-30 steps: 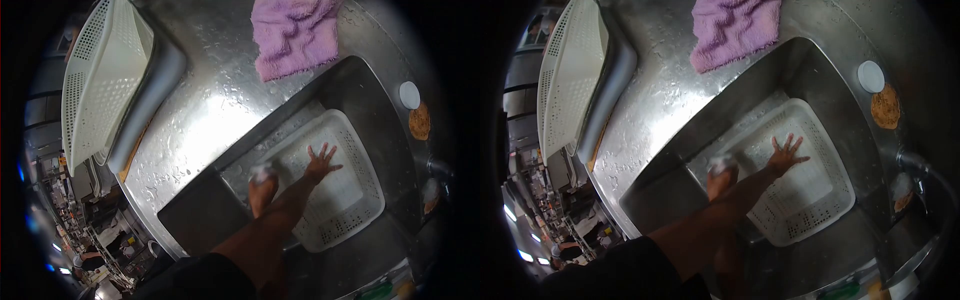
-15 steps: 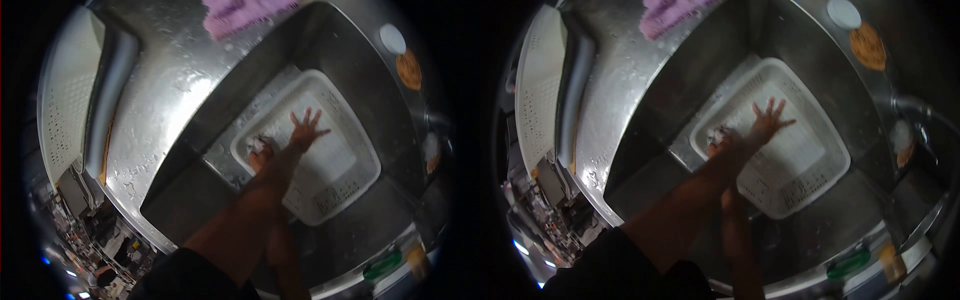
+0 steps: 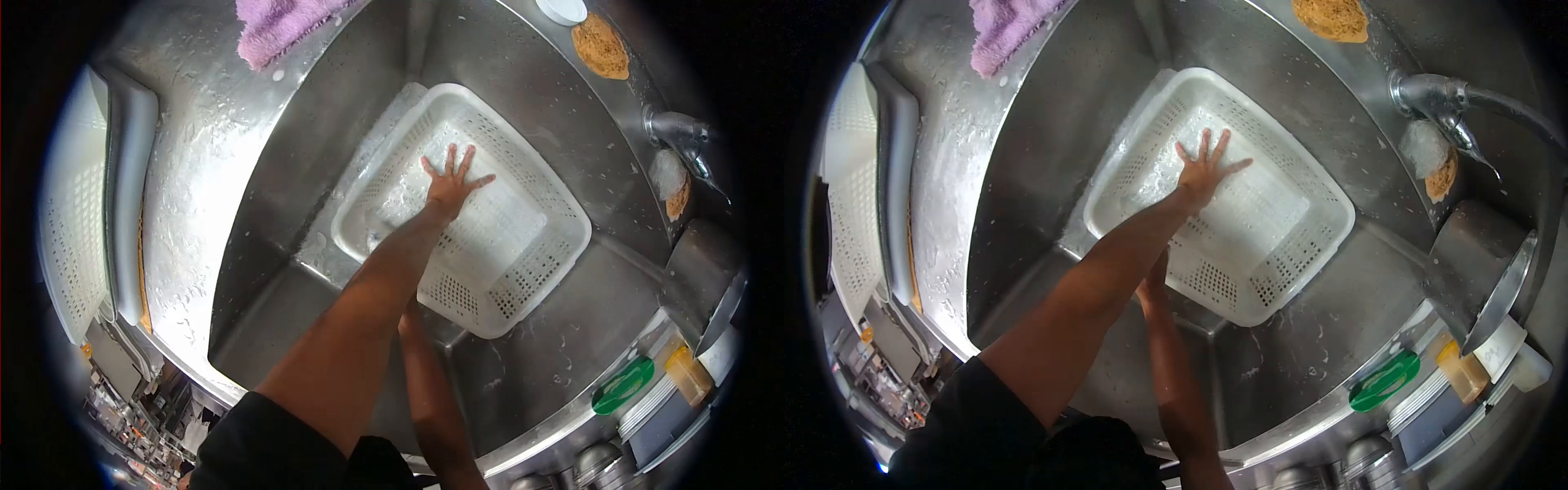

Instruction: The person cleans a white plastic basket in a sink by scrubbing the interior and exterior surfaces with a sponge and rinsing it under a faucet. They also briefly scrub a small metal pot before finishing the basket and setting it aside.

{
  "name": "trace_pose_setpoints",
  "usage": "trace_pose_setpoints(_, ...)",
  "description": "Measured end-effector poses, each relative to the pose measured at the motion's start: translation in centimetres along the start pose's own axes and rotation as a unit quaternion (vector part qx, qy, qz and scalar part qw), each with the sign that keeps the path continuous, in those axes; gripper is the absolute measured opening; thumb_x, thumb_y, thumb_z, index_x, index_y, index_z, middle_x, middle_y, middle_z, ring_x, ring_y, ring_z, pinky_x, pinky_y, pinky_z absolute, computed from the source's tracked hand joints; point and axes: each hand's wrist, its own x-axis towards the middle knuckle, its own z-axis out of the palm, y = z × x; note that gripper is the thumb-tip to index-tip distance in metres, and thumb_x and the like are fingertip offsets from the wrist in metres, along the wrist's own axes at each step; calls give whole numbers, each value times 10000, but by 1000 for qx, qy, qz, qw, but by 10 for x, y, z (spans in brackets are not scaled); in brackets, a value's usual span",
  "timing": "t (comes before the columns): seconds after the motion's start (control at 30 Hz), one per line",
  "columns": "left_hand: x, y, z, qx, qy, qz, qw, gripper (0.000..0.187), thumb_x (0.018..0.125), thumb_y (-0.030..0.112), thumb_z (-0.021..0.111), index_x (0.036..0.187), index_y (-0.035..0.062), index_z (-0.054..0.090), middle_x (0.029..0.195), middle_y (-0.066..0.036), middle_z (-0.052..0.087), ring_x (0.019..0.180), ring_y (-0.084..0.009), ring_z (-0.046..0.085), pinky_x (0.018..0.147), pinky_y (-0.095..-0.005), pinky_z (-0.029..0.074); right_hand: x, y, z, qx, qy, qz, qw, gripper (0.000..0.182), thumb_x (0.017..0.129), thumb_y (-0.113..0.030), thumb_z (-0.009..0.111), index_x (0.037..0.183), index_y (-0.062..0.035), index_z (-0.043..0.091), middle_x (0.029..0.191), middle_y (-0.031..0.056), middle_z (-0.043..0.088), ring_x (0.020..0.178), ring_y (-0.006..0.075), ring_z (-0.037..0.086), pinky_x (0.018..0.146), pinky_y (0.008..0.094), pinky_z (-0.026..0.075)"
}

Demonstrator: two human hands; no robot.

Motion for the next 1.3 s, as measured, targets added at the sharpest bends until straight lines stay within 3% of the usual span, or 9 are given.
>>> trace_pose_setpoints(0.17, -11, 1, -18, -2, -67, 1, 998, 1240, 656, 45, 820, 1504, 506, 41, 1592, -153, -205, 1458, -467, -72, 988, -831, 166, -41, 75, -136, -255, -191, 187, 929, 264, 806, -219, 655, 1008, -55, 702, 978, 200, 590, 999, 360, 556, 940, 502, 408)
trace_pose_setpoints(0.27, -10, 3, -16, 8, -61, -5, 998, 1272, 632, 56, 838, 1504, 507, 28, 1592, -151, -208, 1458, -465, -81, 986, -831, 168, -29, 72, -137, -353, -233, 80, 903, 235, 810, -212, 641, 977, -56, 698, 931, 192, 596, 960, 349, 577, 915, 496, 422)
trace_pose_setpoints(0.33, 0, 0, 19, 14, 25, -6, 1000, 1346, 563, 63, 876, 1502, 510, 21, 1590, -150, -212, 1457, -463, -87, 985, -831, 172, -34, 100, -42, -206, -129, -56, 968, 218, 802, -212, 647, 946, -56, 694, 898, 178, 602, 963, 353, 569, 885, 494, 427)
trace_pose_setpoints(0.43, 5, -4, 15, 16, 54, -10, 998, 1442, 478, 70, 918, 1497, 519, 1, 1590, -146, -217, 1457, -460, -96, 982, -831, 177, 4, 34, 6, 67, -25, 107, 992, 344, 713, -272, 727, 912, -10, 627, 980, 228, 593, 951, 419, 558, 854, 524, 430)
trace_pose_setpoints(0.5, -3, 0, -2, 2, -8, -3, 1000, 1463, 462, 68, 922, 1493, 525, -10, 1591, -143, -217, 1457, -458, -98, 980, -832, 180, -9, 62, -56, -165, -179, -103, 965, 207, 792, -209, 643, 925, -56, 687, 897, 152, 616, 953, 363, 554, 845, 511, 420)
trace_pose_setpoints(0.7, -4, 2, -5, 1, -56, -17, 998, 1465, 471, 96, 928, 1484, 541, -32, 1590, -121, -232, 1463, -443, -97, 978, -828, 193, -30, 84, -167, -391, -271, 151, 867, 393, 668, -246, 744, 1005, -55, 675, 972, 157, 632, 970, 326, 607, 833, 444, 489)
trace_pose_setpoints(1.03, -5, -1, -8, 2, -59, -17, 998, 1462, 470, 124, 937, 1481, 544, -31, 1589, -107, -240, 1462, -441, -99, 973, -831, 198, 30, 17, -27, -28, 0, 72, 997, 294, 776, -263, 665, 953, -30, 681, 1024, 225, 652, 988, 406, 598, 896, 542, 439)
trace_pose_setpoints(1.1, -6, -7, -4, 3, -30, -1, 1000, 1436, 476, 147, 940, 1488, 535, -3, 1592, -104, -231, 1465, -436, -90, 977, -833, 186, 39, 57, -71, -226, -315, 166, 907, 291, 775, -294, 703, 953, -64, 701, 973, 216, 657, 962, 400, 614, 843, 452, 491)
trace_pose_setpoints(1.3, -16, -50, 1, -76, -6, 84, 994, 1114, 616, 330, 877, 1519, 392, 227, 1635, -52, 3, 1501, -306, -7, 1101, -731, -7, 9, 112, -161, -373, -189, 99, 903, 141, 694, -134, 721, 834, -123, 714, 855, 155, 665, 876, 357, 636, 798, 453, 501)
